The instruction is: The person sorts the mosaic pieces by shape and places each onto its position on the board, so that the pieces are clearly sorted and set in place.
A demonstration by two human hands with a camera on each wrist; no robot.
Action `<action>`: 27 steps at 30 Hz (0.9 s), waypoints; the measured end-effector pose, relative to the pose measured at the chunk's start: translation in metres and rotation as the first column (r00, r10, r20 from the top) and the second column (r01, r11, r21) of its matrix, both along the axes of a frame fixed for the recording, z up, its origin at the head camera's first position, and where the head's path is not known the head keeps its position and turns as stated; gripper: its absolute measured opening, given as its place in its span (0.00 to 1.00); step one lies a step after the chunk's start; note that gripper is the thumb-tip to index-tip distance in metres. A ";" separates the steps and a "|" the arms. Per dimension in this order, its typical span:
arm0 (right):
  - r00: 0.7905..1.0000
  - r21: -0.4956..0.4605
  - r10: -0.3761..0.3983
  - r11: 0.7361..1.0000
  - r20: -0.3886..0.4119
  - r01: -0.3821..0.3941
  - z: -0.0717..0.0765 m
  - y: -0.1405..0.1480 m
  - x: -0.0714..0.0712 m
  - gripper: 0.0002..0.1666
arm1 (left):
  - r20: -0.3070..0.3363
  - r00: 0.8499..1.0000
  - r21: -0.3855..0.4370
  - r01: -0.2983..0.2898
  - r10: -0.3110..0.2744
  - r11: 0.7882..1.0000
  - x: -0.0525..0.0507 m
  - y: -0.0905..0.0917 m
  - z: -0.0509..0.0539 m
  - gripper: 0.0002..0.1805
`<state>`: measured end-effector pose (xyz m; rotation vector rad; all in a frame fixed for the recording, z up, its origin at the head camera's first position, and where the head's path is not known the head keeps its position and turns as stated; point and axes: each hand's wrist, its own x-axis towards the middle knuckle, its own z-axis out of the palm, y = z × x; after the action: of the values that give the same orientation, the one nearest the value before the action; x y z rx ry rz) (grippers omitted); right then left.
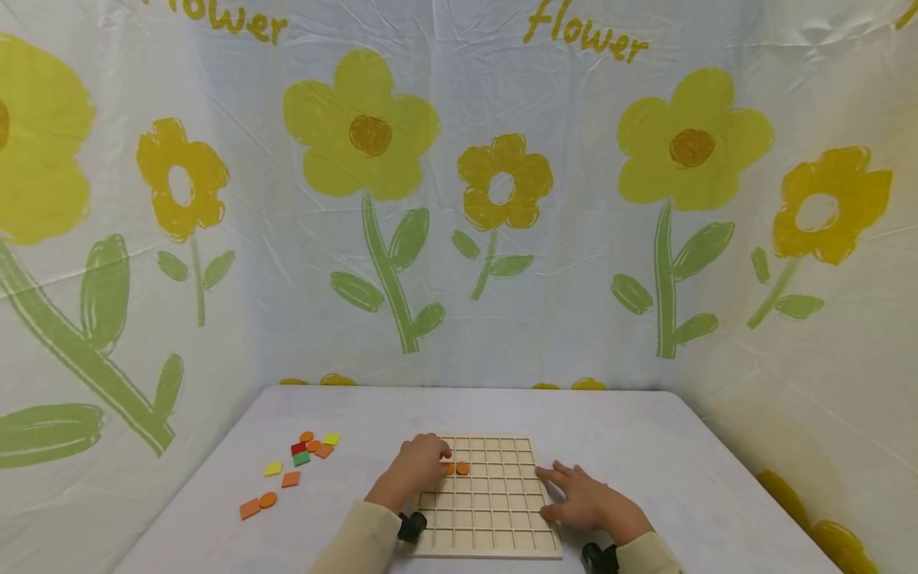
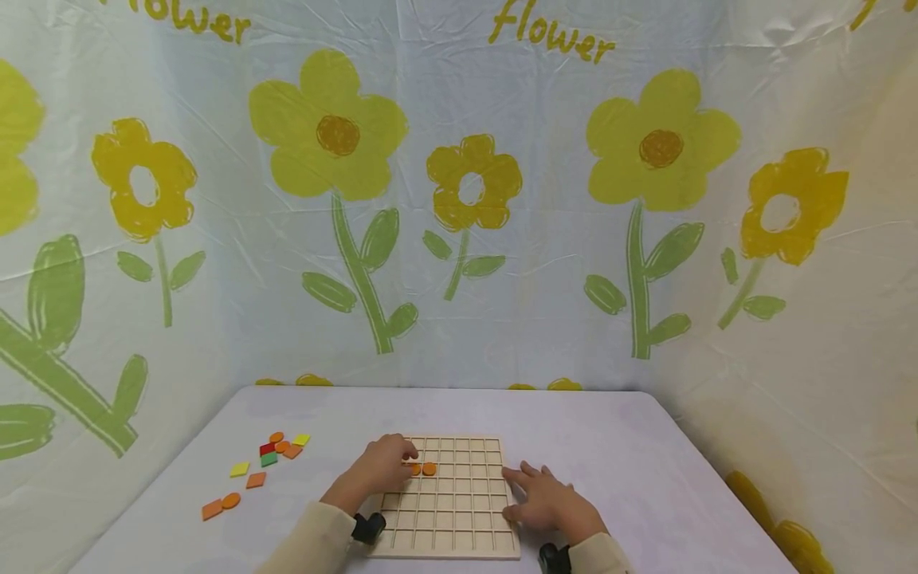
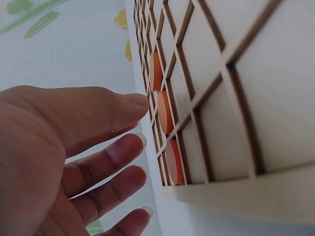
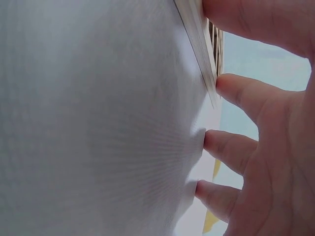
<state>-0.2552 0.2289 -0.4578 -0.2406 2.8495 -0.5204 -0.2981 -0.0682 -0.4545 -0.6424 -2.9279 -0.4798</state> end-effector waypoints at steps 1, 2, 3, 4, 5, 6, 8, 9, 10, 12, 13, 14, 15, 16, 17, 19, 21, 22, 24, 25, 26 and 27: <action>1.000 -0.001 0.001 1.000 0.001 -0.001 0.000 0.000 0.000 0.43 | 0.001 1.000 0.002 -0.004 0.004 1.000 0.000 -0.002 -0.001 0.10; 1.000 -0.001 0.002 1.000 0.001 -0.002 -0.001 -0.001 0.000 0.43 | 0.001 1.000 0.002 -0.010 0.010 1.000 0.001 -0.004 -0.002 0.10; 1.000 -0.003 0.003 1.000 0.003 -0.003 -0.001 -0.001 0.000 0.43 | 0.006 1.000 0.001 -0.016 0.016 1.000 0.001 -0.006 -0.003 0.10; 1.000 -0.003 0.006 1.000 0.003 -0.006 -0.001 -0.001 0.001 0.43 | 0.013 1.000 0.006 -0.025 0.025 1.000 0.001 -0.008 -0.004 0.10; 1.000 -0.003 0.005 1.000 0.006 -0.005 -0.002 -0.001 0.001 0.43 | 0.021 0.999 0.007 -0.035 0.035 0.999 0.001 -0.010 -0.004 0.09; 1.000 -0.003 0.004 1.000 0.009 -0.004 -0.002 -0.001 0.001 0.43 | 0.031 0.999 0.008 -0.045 0.045 0.999 0.002 -0.013 -0.005 0.09; 1.000 -0.001 0.002 1.000 0.015 -0.002 -0.002 -0.001 0.002 0.43 | 0.065 0.995 0.013 -0.073 0.072 0.997 0.002 -0.017 -0.005 0.09; 1.000 0.000 0.001 1.000 0.017 -0.001 -0.002 -0.001 0.002 0.43 | 0.078 0.993 0.013 -0.088 0.087 0.996 0.003 -0.020 -0.004 0.09; 1.000 0.002 0.001 1.000 0.017 -0.001 -0.002 -0.001 0.002 0.43 | 0.082 0.992 0.013 -0.099 0.098 0.995 0.003 -0.023 -0.003 0.09; 1.000 0.003 -0.006 1.000 0.020 0.006 -0.001 -0.001 0.003 0.43 | 0.093 0.988 0.007 -0.125 0.124 0.992 0.005 -0.029 -0.001 0.10; 1.000 0.002 -0.005 1.000 0.017 0.005 0.000 0.000 0.003 0.43 | 0.095 0.986 0.004 -0.139 0.138 0.990 0.006 -0.032 0.000 0.10; 1.000 0.001 -0.004 1.000 0.014 0.004 0.000 0.000 0.003 0.43 | 0.090 0.984 -0.001 -0.152 0.152 0.988 0.006 -0.035 0.001 0.10; 1.000 0.003 -0.003 1.000 0.010 0.003 0.001 0.000 0.003 0.43 | 0.081 0.984 -0.010 -0.160 0.161 0.987 0.006 -0.038 0.002 0.10; 1.000 0.006 -0.001 1.000 0.006 0.001 0.001 0.000 0.003 0.43 | 0.075 0.982 -0.013 -0.170 0.171 0.985 0.007 -0.042 0.003 0.10; 1.000 0.007 -0.004 1.000 0.006 0.004 0.001 0.000 0.002 0.43 | 0.077 0.980 -0.016 -0.185 0.185 0.983 0.008 -0.045 0.004 0.11; 1.000 0.008 0.000 1.000 0.000 0.000 0.001 0.001 0.001 0.43 | 0.074 0.976 -0.017 -0.205 0.205 0.979 0.009 -0.053 0.006 0.11; 1.000 0.011 -0.001 1.000 0.000 0.001 0.001 0.000 0.001 0.43 | 0.081 0.972 -0.015 -0.222 0.223 0.975 0.010 -0.060 0.007 0.11; 1.000 0.010 -0.004 1.000 0.004 0.004 0.002 0.000 0.001 0.43 | 0.089 0.968 -0.015 -0.235 0.235 0.972 0.011 -0.064 0.007 0.12; 1.000 0.008 -0.004 1.000 0.008 0.004 0.001 -0.001 0.001 0.43 | 0.105 0.961 -0.015 -0.256 0.256 0.967 0.013 -0.070 0.006 0.12; 1.000 0.008 -0.004 1.000 0.010 0.004 0.001 -0.001 0.001 0.43 | 0.112 0.958 -0.015 -0.264 0.264 0.964 0.014 -0.074 0.006 0.12; 1.000 0.008 -0.003 1.000 0.010 0.003 0.001 -0.002 0.001 0.43 | 0.117 0.955 -0.015 -0.273 0.273 0.962 0.015 -0.077 0.005 0.12; 1.000 0.006 -0.003 1.000 0.012 0.003 0.001 -0.002 0.001 0.43 | 0.120 0.953 -0.015 -0.279 0.279 0.960 0.016 -0.080 0.005 0.12</action>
<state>-0.2540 0.2269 -0.4568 -0.2317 2.8402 -0.5117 -0.2825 -0.1484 -0.4497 -0.1966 -3.0608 -0.5044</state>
